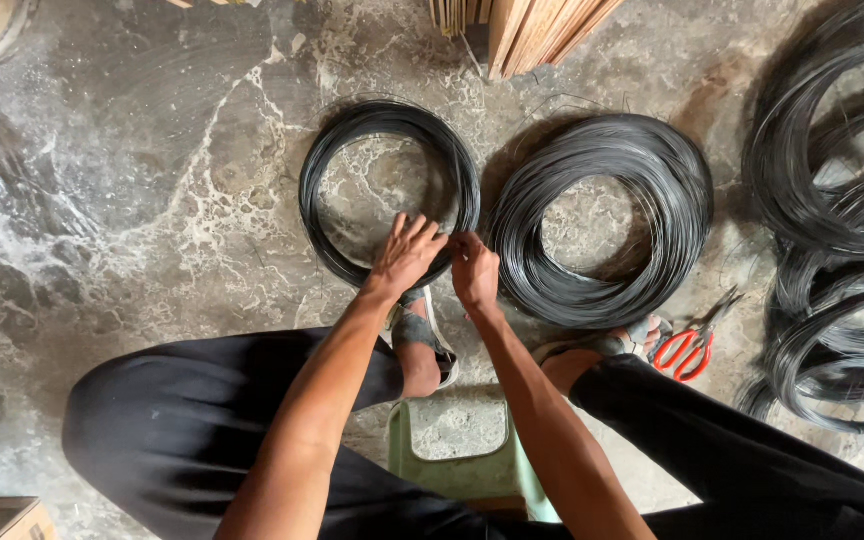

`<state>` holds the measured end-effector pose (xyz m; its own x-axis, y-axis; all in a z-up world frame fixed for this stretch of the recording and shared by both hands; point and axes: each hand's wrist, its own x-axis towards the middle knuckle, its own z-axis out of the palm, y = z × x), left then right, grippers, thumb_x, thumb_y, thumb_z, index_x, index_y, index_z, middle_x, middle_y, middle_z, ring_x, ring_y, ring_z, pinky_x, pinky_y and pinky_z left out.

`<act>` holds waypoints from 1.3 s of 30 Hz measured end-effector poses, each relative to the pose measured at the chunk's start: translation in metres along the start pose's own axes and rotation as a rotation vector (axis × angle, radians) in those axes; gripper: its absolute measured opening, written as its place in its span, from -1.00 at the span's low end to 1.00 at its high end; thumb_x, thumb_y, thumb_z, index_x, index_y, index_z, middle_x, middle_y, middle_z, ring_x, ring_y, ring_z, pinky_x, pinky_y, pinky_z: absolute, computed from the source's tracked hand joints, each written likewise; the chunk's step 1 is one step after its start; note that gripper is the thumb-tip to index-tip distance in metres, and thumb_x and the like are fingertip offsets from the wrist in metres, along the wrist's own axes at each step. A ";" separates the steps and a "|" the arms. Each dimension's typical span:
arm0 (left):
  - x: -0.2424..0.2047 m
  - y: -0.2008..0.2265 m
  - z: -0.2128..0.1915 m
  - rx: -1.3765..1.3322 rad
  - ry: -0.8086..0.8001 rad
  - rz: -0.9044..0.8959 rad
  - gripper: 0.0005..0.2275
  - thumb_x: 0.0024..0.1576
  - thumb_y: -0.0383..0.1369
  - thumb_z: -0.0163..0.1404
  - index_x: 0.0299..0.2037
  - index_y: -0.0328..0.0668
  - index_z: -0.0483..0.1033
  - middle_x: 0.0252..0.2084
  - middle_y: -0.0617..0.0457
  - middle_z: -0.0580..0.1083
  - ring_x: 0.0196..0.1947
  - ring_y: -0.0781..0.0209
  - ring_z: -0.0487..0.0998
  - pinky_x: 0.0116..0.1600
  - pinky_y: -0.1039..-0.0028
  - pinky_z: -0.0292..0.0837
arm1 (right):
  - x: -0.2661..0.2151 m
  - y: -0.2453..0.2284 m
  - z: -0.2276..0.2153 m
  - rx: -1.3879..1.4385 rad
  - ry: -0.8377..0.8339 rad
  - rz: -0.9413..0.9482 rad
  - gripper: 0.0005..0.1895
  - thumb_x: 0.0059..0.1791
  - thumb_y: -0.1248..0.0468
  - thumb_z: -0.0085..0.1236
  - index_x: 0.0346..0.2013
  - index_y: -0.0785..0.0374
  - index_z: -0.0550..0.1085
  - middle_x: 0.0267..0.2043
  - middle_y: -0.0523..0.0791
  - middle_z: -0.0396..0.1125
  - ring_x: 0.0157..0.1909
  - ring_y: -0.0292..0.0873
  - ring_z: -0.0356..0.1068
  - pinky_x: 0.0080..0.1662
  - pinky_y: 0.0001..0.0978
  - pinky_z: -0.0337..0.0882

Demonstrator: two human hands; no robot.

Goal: The person sits on a small stool and handles coils of black wire on the floor. They use red-handled shears to cut a section of wire from a coil and then arrange the wire loops.

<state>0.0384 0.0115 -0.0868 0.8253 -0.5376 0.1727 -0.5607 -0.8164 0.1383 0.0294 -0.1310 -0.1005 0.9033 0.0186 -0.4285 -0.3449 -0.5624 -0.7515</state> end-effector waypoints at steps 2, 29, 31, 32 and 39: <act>-0.003 -0.004 0.010 -0.112 -0.134 -0.159 -0.91 -0.14 -0.46 0.04 -0.45 -0.10 0.41 -0.43 0.09 0.34 -0.27 0.16 0.31 -0.04 0.25 0.16 | -0.008 -0.008 -0.006 0.111 0.123 0.061 -0.91 -0.12 0.30 0.07 -0.36 0.25 0.46 -0.35 0.05 0.40 -0.21 0.07 0.41 -0.21 -0.23 0.44; 0.002 0.023 0.102 -1.643 0.282 -1.709 -0.93 0.19 -0.35 -0.32 -0.30 0.00 0.22 -0.56 0.16 0.28 -0.56 0.34 0.41 -0.40 0.68 0.30 | -0.021 0.036 -0.027 1.148 0.077 0.424 -0.83 0.05 0.26 -0.18 -0.40 0.25 0.28 -0.41 -0.05 0.29 -0.30 -0.15 0.38 -0.09 -0.34 0.41; 0.002 0.020 0.108 -1.537 0.177 -1.647 -0.90 0.19 -0.32 -0.30 -0.33 -0.02 0.26 -0.60 0.19 0.29 -0.59 0.39 0.42 -0.41 0.73 0.30 | -0.017 0.041 -0.026 1.117 0.091 0.415 -0.83 0.04 0.29 -0.16 -0.41 0.30 0.31 -0.42 -0.02 0.29 -0.32 -0.12 0.38 -0.11 -0.31 0.41; 0.003 0.017 0.112 -1.434 0.080 -1.572 -0.86 0.19 -0.30 -0.28 -0.35 -0.04 0.31 -0.65 0.21 0.30 -0.61 0.44 0.43 -0.41 0.77 0.30 | -0.015 0.042 -0.026 1.089 0.106 0.396 -0.82 0.03 0.31 -0.15 -0.41 0.34 0.34 -0.43 0.01 0.29 -0.33 -0.09 0.38 -0.13 -0.28 0.41; -0.010 0.024 0.104 -1.487 0.056 -1.318 -0.82 0.08 -0.31 -0.02 -0.25 -0.09 0.21 -0.44 -0.02 0.51 -0.42 0.34 0.53 -0.31 0.65 0.46 | 0.000 0.045 -0.026 1.008 0.091 0.313 -0.84 0.01 0.30 -0.13 -0.31 0.39 0.34 -0.40 0.11 0.32 -0.35 -0.06 0.41 -0.20 -0.27 0.46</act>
<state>0.0234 -0.0250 -0.1867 0.7157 0.1731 -0.6766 0.6551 0.1695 0.7363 0.0204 -0.1779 -0.1209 0.7390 -0.0935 -0.6672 -0.5800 0.4153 -0.7007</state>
